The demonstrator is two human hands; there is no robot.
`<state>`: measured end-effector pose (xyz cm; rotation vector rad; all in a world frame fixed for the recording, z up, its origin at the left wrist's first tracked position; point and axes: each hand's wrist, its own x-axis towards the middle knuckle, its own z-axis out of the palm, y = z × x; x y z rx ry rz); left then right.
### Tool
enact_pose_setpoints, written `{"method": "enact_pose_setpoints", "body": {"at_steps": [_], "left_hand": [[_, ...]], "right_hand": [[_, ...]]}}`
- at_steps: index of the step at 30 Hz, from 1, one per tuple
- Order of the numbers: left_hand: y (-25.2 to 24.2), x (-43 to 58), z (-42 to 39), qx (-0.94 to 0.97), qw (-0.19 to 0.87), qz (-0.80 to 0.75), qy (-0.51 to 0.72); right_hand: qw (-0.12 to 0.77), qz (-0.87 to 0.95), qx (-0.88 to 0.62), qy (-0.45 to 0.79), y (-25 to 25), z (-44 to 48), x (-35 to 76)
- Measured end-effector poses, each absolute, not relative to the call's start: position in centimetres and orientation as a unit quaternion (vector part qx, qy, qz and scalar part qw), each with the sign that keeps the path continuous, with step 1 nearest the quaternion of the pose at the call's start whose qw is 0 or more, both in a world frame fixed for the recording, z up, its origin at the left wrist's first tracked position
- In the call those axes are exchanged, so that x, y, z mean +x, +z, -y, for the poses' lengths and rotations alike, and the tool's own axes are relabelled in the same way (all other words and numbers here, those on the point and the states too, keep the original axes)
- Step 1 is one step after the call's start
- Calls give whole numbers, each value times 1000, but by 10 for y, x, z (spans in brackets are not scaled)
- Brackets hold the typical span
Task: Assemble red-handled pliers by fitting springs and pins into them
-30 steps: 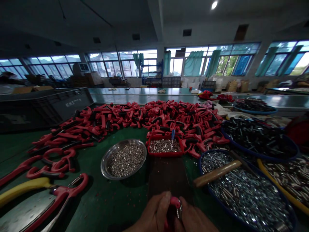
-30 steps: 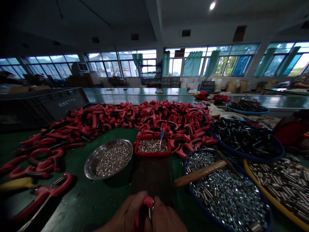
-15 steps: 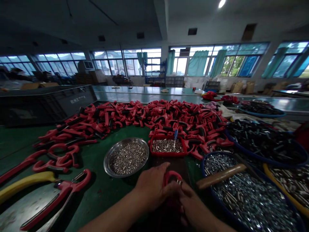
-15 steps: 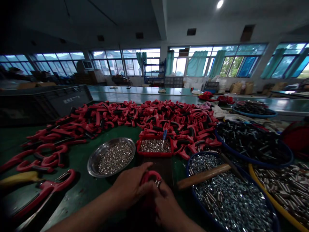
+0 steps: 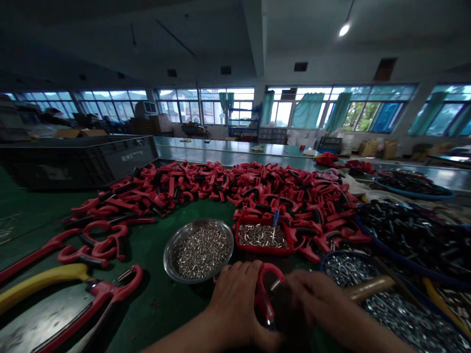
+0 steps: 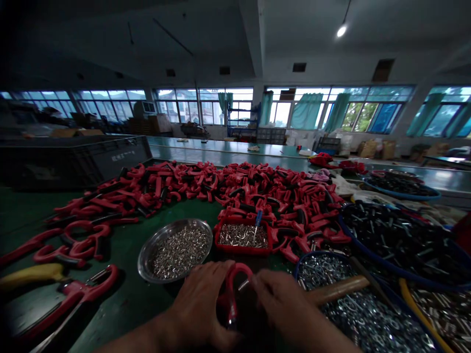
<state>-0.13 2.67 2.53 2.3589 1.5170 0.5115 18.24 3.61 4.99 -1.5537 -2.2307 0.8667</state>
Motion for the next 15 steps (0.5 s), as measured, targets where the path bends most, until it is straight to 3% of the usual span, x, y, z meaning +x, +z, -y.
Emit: {"method": "enact_pose_setpoints", "body": {"at_steps": [2,3,10,15], "left_hand": [[27,5,-33,835,138,-511,152],[26,8,-36,839,132,-510,134],[22,5,-45,859,118,-492,74],[46,-10,-86,821,44,-565,63]], "right_hand": [[102,813,-570,68,68,-64,177],[81,812,-576,38,73,-79,172],[-77,822,-561,50,57,-164,133],[-58,829,-551,68,40,-177,139]]}}
